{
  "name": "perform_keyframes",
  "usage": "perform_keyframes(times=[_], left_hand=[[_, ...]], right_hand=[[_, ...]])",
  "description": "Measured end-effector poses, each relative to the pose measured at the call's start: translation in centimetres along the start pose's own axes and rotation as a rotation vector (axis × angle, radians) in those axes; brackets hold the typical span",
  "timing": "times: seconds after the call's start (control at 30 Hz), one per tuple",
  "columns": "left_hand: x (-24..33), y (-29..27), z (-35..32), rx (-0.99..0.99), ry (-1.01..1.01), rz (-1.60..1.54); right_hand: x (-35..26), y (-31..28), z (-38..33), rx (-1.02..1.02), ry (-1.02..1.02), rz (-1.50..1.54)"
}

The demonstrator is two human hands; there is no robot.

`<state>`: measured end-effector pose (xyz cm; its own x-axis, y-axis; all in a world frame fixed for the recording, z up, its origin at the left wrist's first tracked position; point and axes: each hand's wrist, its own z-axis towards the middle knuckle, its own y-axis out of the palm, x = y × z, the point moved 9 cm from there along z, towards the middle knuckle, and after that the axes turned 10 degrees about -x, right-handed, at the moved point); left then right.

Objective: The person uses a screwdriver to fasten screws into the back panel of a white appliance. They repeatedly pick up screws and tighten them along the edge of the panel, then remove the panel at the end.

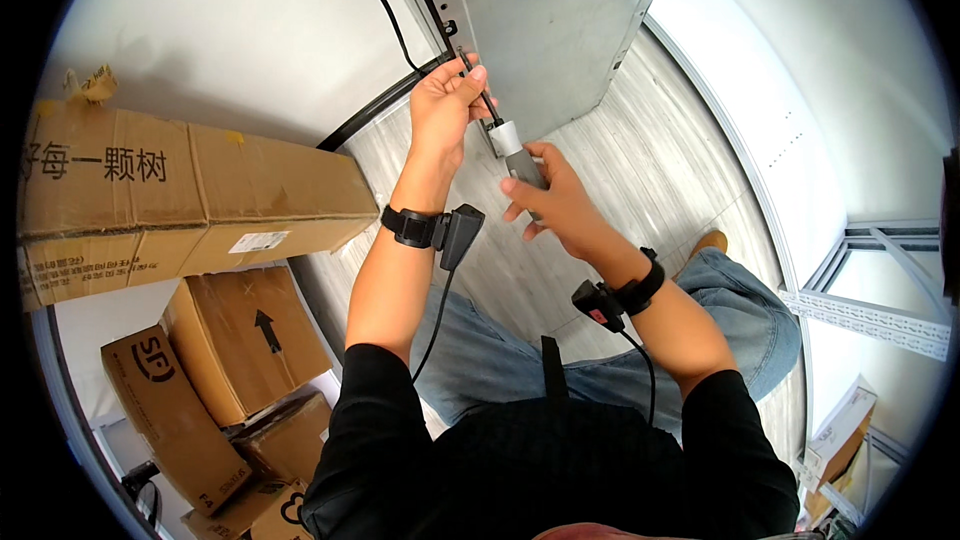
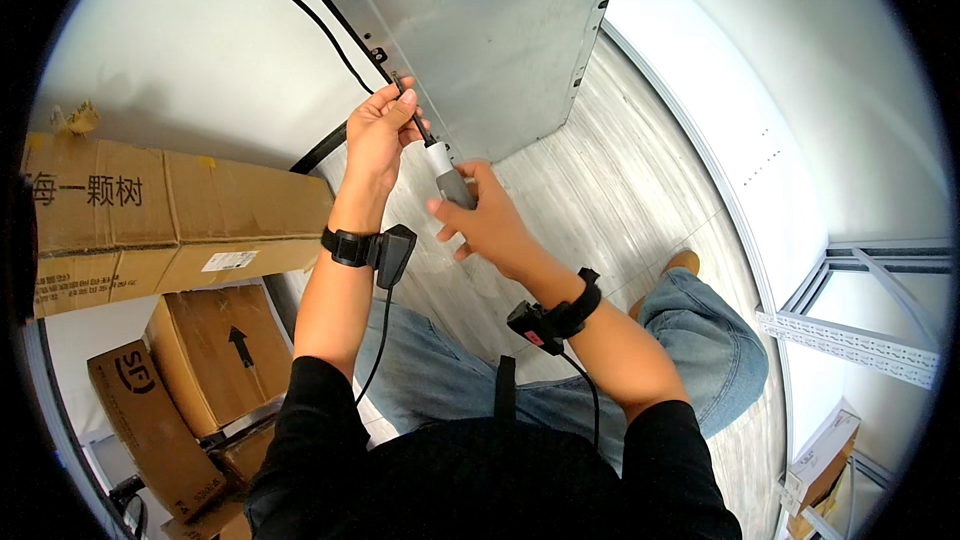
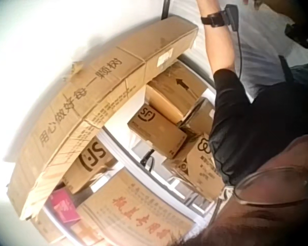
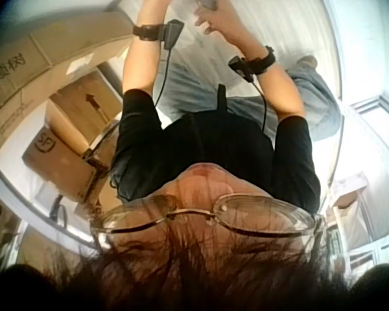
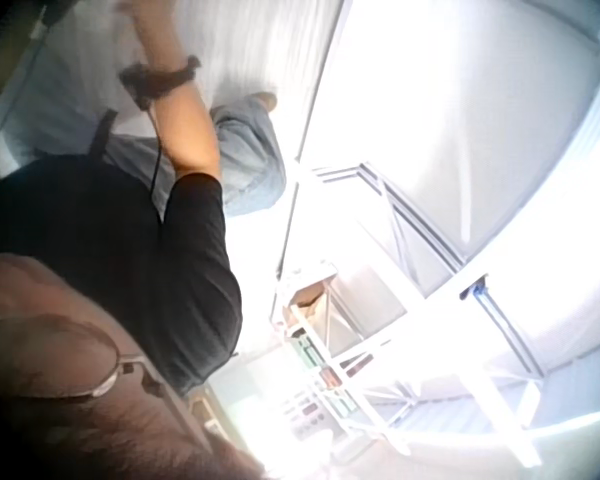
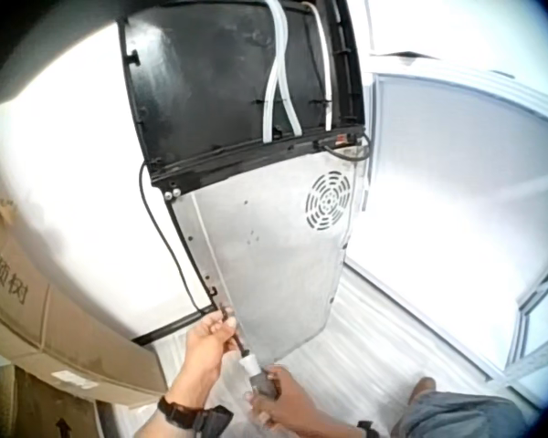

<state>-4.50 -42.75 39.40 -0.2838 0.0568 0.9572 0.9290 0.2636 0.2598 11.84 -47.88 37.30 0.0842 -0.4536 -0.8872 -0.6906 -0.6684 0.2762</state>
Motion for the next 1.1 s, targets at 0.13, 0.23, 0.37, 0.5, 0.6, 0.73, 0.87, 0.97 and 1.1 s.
perform_keyframes(times=[0.13, 0.23, 0.37, 0.5, 0.6, 0.73, 0.87, 0.97, 1.1], left_hand=[[0.2, 0.2, -0.3, -0.008, -0.017, -0.036], [0.2, 0.2, -0.3, -0.009, -0.022, -0.039], [0.2, 0.5, -0.7, -0.003, -0.025, -0.059], [0.9, 0.9, -1.1, 0.047, -0.014, 0.039], [0.4, 0.3, -0.4, 0.018, 0.017, 0.062], [0.0, -0.2, -0.2, -0.008, 0.012, 0.012], [0.2, 0.2, -0.4, -0.014, -0.003, -0.031], [0.4, 0.2, -0.7, -0.004, 0.009, -0.015], [0.6, 0.4, -1.0, 0.039, -0.038, 0.029]], right_hand=[[0.8, 1.6, -0.3, -0.388, 0.076, 0.585], [0.7, 1.5, -0.4, -0.366, 0.057, 0.567], [0.7, 0.4, -0.2, -0.145, 0.012, 0.219], [1.1, -0.1, 0.6, -0.093, 0.021, 0.009], [1.2, 0.1, 0.9, -0.083, -0.026, -0.042], [1.1, 0.9, 0.6, -0.231, 0.018, 0.373], [1.2, 1.6, 0.1, -0.479, 0.053, 0.632], [1.7, 1.3, 0.3, -0.384, 0.074, 0.551], [2.3, 0.2, 0.7, -0.181, 0.038, 0.217]])
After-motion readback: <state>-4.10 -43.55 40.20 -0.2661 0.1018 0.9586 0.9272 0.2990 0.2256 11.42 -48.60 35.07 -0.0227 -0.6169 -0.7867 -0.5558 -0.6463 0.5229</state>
